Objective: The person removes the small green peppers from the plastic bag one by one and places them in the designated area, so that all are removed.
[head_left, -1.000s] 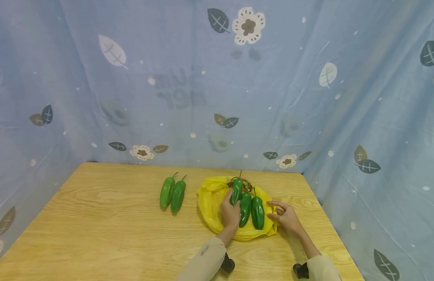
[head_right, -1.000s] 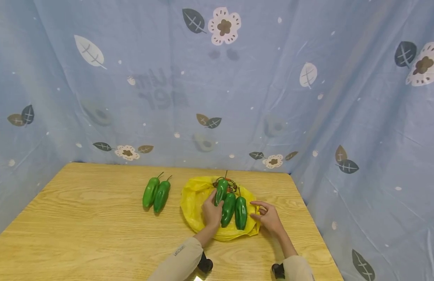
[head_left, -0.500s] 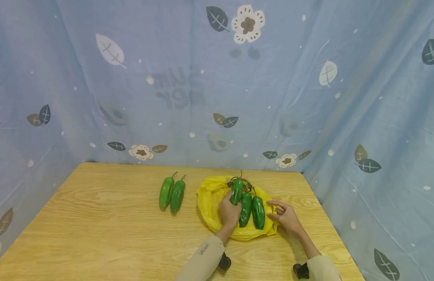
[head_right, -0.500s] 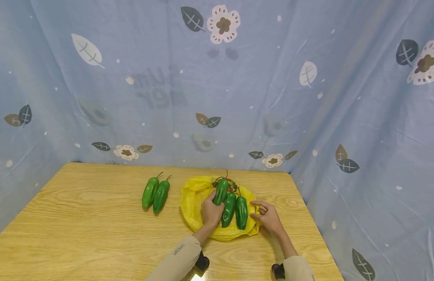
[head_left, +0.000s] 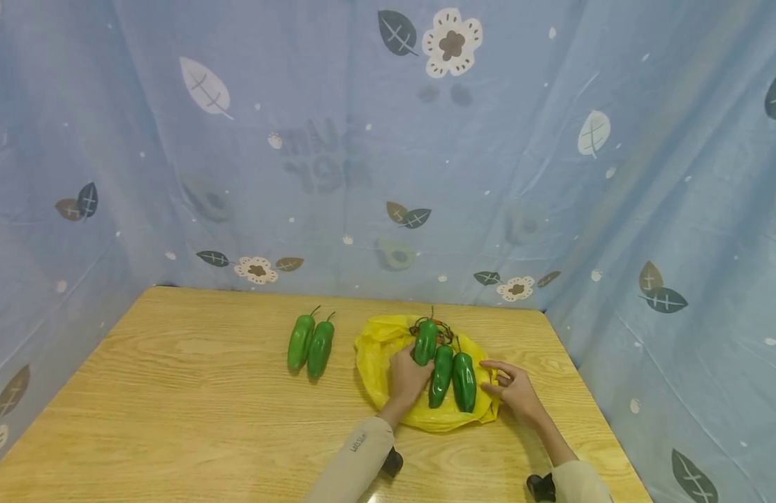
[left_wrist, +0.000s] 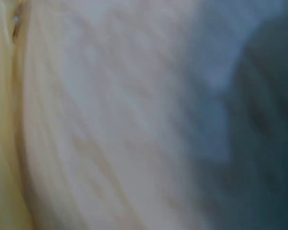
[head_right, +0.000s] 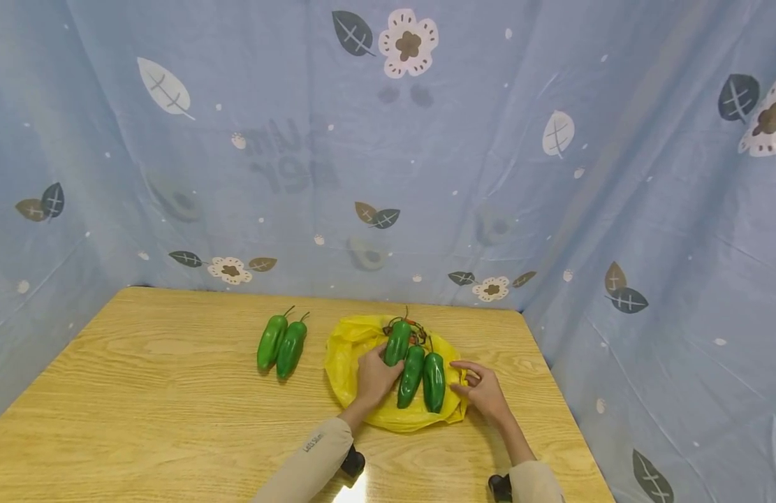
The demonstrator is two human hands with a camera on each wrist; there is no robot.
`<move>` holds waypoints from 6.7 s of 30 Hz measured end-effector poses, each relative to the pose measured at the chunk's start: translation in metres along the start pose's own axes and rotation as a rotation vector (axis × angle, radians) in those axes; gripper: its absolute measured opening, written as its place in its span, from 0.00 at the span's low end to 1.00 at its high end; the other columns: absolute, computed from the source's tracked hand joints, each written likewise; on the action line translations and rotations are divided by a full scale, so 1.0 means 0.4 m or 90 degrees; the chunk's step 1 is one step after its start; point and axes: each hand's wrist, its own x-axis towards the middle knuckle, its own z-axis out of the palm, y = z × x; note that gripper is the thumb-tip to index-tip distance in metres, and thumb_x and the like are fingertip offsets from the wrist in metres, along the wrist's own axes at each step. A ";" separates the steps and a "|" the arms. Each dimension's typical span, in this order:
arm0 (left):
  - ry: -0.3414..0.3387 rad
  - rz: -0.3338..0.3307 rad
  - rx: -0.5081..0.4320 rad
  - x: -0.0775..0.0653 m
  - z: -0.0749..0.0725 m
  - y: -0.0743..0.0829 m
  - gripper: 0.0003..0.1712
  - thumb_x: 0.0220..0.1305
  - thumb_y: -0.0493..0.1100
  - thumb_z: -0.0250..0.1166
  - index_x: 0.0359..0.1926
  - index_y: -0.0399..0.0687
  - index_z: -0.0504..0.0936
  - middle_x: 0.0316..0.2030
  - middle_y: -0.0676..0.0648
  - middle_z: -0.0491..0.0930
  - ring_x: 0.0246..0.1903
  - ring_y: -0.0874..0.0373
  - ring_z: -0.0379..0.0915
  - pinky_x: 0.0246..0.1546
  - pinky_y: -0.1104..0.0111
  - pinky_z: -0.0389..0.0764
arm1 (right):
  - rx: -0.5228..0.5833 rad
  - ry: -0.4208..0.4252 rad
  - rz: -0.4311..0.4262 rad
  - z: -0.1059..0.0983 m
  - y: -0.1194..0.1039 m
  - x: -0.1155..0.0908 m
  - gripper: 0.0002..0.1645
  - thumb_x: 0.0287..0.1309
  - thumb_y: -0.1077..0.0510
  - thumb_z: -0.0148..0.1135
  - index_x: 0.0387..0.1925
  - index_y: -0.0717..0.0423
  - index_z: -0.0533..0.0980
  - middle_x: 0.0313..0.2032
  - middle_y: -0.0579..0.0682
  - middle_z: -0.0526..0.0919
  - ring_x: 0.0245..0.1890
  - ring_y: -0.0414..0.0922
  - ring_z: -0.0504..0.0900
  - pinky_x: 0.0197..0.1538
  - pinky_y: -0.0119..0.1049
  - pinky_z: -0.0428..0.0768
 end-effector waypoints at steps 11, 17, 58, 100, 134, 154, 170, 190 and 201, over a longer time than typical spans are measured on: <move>0.010 -0.019 -0.008 0.000 -0.009 -0.001 0.17 0.44 0.40 0.78 0.35 0.37 0.85 0.21 0.50 0.80 0.18 0.65 0.72 0.18 0.74 0.74 | 0.000 -0.001 0.001 0.001 0.001 -0.003 0.29 0.54 0.70 0.66 0.59 0.68 0.71 0.64 0.69 0.65 0.57 0.59 0.74 0.49 0.36 0.81; 0.032 -0.044 -0.030 0.007 -0.025 0.025 0.13 0.43 0.37 0.77 0.31 0.36 0.85 0.21 0.47 0.81 0.19 0.62 0.74 0.18 0.73 0.76 | -0.001 -0.004 0.008 0.000 -0.007 -0.004 0.29 0.55 0.69 0.66 0.59 0.68 0.71 0.63 0.69 0.65 0.59 0.66 0.69 0.47 0.34 0.81; -0.030 0.048 -0.077 0.022 -0.184 0.110 0.24 0.46 0.44 0.77 0.42 0.32 0.84 0.28 0.43 0.84 0.22 0.60 0.79 0.21 0.74 0.79 | -0.079 -0.013 0.004 -0.006 -0.030 -0.011 0.29 0.56 0.66 0.66 0.60 0.67 0.71 0.64 0.70 0.63 0.63 0.70 0.60 0.60 0.58 0.68; 0.060 0.018 -0.047 0.082 -0.445 0.022 0.24 0.47 0.43 0.77 0.44 0.33 0.84 0.32 0.40 0.84 0.31 0.51 0.82 0.32 0.65 0.84 | -0.087 -0.026 0.012 -0.009 -0.037 -0.012 0.28 0.57 0.65 0.66 0.59 0.68 0.71 0.64 0.72 0.62 0.60 0.69 0.67 0.43 0.33 0.81; 0.141 -0.051 0.034 0.102 -0.627 -0.061 0.24 0.51 0.45 0.75 0.45 0.33 0.83 0.36 0.36 0.84 0.36 0.46 0.82 0.32 0.76 0.79 | -0.073 -0.024 -0.003 -0.005 -0.034 -0.011 0.28 0.55 0.68 0.65 0.58 0.70 0.71 0.63 0.73 0.63 0.57 0.68 0.71 0.41 0.32 0.82; 0.174 -0.134 0.059 0.105 -0.658 -0.149 0.26 0.52 0.47 0.73 0.46 0.32 0.82 0.38 0.33 0.83 0.38 0.44 0.82 0.36 0.63 0.83 | -0.064 -0.015 0.013 -0.008 -0.027 -0.014 0.28 0.56 0.66 0.66 0.59 0.68 0.72 0.64 0.72 0.63 0.59 0.68 0.69 0.43 0.33 0.82; 0.163 -0.146 0.139 0.113 -0.654 -0.193 0.24 0.51 0.44 0.73 0.45 0.31 0.83 0.37 0.32 0.83 0.38 0.40 0.80 0.42 0.50 0.79 | -0.051 -0.023 0.002 -0.006 -0.028 -0.010 0.28 0.55 0.67 0.66 0.58 0.69 0.71 0.63 0.73 0.63 0.57 0.67 0.71 0.40 0.33 0.83; 0.111 -0.176 0.160 0.111 -0.628 -0.204 0.23 0.54 0.46 0.69 0.45 0.31 0.83 0.41 0.32 0.82 0.40 0.38 0.78 0.41 0.50 0.78 | -0.068 -0.009 -0.010 -0.002 -0.016 -0.011 0.27 0.55 0.68 0.66 0.57 0.69 0.73 0.62 0.72 0.65 0.58 0.67 0.69 0.45 0.30 0.81; 0.088 -0.151 0.183 0.113 -0.619 -0.207 0.26 0.57 0.45 0.68 0.49 0.26 0.79 0.44 0.28 0.80 0.43 0.36 0.78 0.43 0.48 0.79 | -0.061 -0.019 -0.019 -0.001 -0.012 -0.015 0.27 0.55 0.69 0.65 0.57 0.71 0.72 0.62 0.72 0.65 0.59 0.69 0.67 0.47 0.33 0.81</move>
